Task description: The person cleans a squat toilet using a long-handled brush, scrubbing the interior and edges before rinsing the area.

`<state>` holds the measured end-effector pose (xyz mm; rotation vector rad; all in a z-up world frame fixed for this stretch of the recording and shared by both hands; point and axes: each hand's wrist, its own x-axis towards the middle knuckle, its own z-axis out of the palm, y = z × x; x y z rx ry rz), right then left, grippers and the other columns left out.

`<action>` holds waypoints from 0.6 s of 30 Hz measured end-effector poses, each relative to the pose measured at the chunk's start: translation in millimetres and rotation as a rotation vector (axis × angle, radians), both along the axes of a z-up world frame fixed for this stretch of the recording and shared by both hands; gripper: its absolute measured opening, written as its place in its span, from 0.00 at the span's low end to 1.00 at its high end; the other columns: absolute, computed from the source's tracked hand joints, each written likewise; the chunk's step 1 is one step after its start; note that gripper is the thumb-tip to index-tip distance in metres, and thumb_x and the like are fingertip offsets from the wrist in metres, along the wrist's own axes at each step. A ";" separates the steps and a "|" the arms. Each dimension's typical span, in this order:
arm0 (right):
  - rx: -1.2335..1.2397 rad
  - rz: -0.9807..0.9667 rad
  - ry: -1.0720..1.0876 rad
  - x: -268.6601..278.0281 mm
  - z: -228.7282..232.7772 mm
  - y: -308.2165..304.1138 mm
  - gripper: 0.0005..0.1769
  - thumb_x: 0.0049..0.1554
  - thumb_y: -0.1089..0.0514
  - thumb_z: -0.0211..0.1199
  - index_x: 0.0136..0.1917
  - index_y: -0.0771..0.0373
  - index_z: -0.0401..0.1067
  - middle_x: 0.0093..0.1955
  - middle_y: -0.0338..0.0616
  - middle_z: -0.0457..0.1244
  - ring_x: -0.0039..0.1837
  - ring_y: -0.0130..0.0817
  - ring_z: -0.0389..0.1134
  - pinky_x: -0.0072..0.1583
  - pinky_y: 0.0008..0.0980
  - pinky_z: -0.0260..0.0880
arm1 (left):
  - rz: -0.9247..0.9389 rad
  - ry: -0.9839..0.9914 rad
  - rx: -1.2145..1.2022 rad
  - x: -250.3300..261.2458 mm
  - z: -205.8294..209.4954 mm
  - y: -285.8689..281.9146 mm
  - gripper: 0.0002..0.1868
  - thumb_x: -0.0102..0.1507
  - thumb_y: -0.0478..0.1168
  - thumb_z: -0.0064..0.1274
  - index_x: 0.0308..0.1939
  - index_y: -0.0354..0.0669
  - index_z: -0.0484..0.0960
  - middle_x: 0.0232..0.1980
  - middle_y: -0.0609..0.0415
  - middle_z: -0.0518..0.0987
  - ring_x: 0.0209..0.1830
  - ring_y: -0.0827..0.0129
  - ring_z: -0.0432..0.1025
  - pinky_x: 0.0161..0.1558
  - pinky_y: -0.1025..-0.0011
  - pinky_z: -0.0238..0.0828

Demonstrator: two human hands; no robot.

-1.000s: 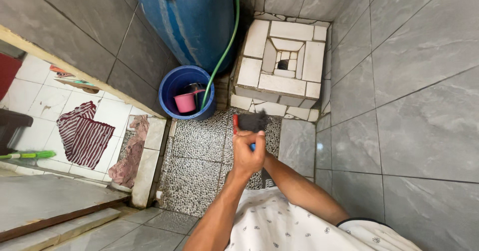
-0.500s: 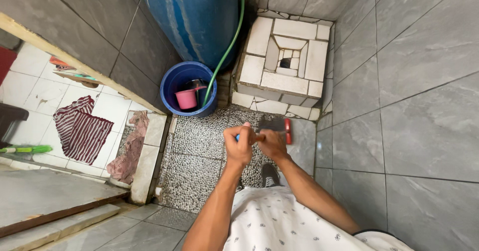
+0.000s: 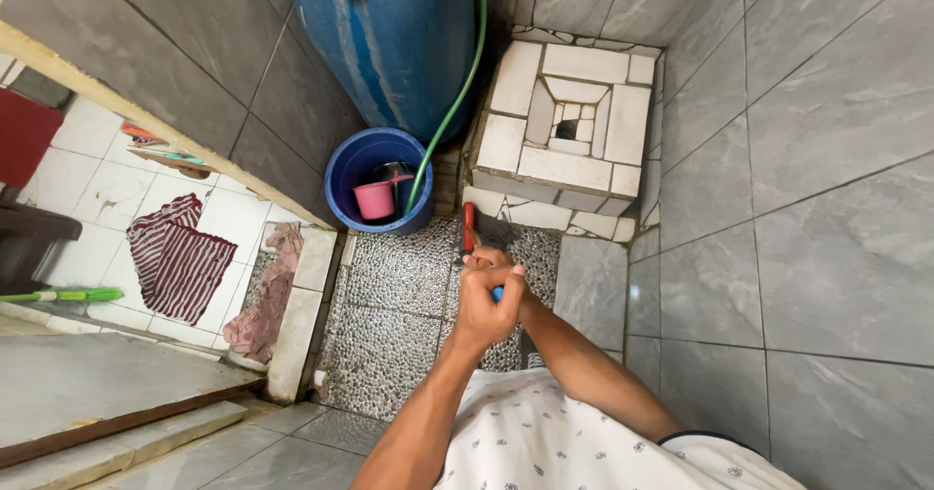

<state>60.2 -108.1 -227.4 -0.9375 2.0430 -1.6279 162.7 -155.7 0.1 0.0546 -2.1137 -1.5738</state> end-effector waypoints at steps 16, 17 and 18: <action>0.634 -0.287 0.058 -6.4 67.3 66.1 0.15 0.54 0.49 0.59 0.36 0.62 0.74 0.40 0.54 0.69 0.47 0.56 0.71 0.49 0.53 0.68 | -0.049 -0.015 0.671 -16.7 -42.8 -9.0 0.27 0.73 0.36 0.44 0.17 0.35 0.65 0.20 0.63 0.65 0.21 0.81 0.55 0.28 0.72 0.56; 0.545 -0.258 0.006 -7.8 60.3 61.0 0.16 0.55 0.49 0.58 0.35 0.64 0.72 0.38 0.53 0.68 0.45 0.52 0.71 0.48 0.50 0.68 | -0.040 -0.014 0.663 -16.5 -39.0 -9.8 0.27 0.74 0.36 0.44 0.18 0.35 0.65 0.20 0.64 0.64 0.22 0.82 0.54 0.28 0.71 0.58; 0.457 -0.231 -0.049 -7.9 52.8 55.3 0.18 0.56 0.49 0.57 0.35 0.65 0.70 0.36 0.53 0.68 0.43 0.48 0.71 0.46 0.47 0.68 | -0.004 -0.080 0.538 -14.9 -33.2 -9.2 0.25 0.72 0.36 0.45 0.19 0.33 0.68 0.19 0.62 0.65 0.20 0.81 0.55 0.26 0.71 0.55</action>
